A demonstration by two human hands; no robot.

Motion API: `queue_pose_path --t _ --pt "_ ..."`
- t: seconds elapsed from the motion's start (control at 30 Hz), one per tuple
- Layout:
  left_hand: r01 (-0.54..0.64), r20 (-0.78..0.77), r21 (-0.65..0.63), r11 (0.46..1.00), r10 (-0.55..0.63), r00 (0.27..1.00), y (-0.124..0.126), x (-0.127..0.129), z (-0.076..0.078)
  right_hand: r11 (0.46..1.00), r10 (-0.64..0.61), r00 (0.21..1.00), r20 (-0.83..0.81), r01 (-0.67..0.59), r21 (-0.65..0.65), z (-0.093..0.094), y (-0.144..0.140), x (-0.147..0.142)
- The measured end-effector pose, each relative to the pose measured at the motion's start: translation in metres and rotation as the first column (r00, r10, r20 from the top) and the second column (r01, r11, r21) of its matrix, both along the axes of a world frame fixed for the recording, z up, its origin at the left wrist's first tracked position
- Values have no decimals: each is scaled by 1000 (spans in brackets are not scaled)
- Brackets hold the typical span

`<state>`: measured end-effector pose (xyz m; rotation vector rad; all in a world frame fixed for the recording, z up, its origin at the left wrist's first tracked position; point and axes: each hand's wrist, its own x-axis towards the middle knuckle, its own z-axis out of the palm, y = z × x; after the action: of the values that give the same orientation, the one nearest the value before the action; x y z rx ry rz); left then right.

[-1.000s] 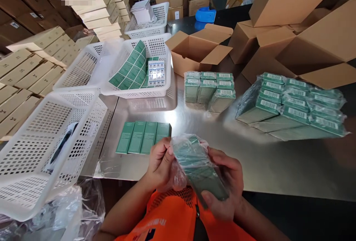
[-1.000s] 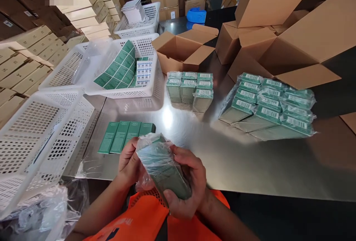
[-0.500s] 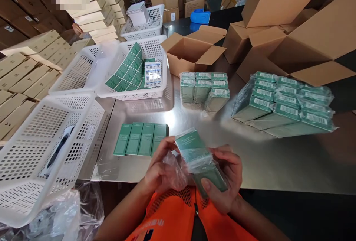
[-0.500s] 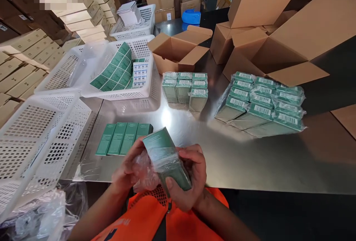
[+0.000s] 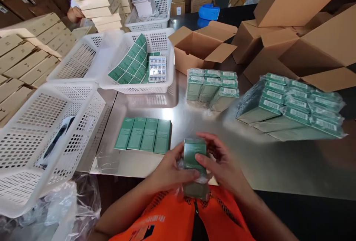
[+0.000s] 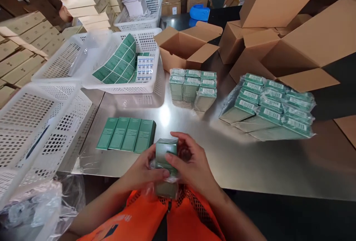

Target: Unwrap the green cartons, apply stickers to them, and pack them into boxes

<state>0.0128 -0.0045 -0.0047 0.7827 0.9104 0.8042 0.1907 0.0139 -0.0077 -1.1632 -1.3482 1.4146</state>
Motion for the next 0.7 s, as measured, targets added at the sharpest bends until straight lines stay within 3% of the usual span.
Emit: queue_pose_path --t 0.07,0.17,0.2,0.27,0.3,0.37,0.43,0.47,0.53,0.63,0.7 --pt "18 18 5 1000 -18 1000 -3 -1 -2 992 -125 990 -67 125 -8 9 13 3" --pt "135 -86 57 989 -130 988 -15 -3 -7 907 -407 897 -173 419 39 12 40 7" --pt "203 -139 106 974 -187 972 -21 -5 -8 885 -449 870 -201 464 30 10 50 7" --pt "282 -263 260 923 -214 941 -31 -10 -11 911 -409 890 -203 411 -35 1 67 2" --pt "249 -324 354 902 -132 937 -35 -14 -12 940 -341 922 -185 332 -79 -5 72 -2" --pt "70 -433 557 827 218 875 -39 -22 -16 972 -189 972 -138 165 -165 -16 74 -14" --pt "-47 -488 722 690 556 674 -38 -31 -19 974 -105 987 -121 78 -213 -24 69 -27" --pt "-41 -490 778 626 648 583 -37 -36 -21 973 -81 989 -122 52 -224 -26 65 -32" --pt "49 -473 849 526 716 513 -33 -44 -23 972 -56 990 -131 24 -233 -27 58 -40" --pt "133 -375 919 370 721 583 -32 -49 -21 969 -96 987 -130 63 -239 -26 58 -43" --pt "160 -348 924 347 593 726 -35 -48 -15 960 -135 984 -119 100 -261 -27 63 -41"
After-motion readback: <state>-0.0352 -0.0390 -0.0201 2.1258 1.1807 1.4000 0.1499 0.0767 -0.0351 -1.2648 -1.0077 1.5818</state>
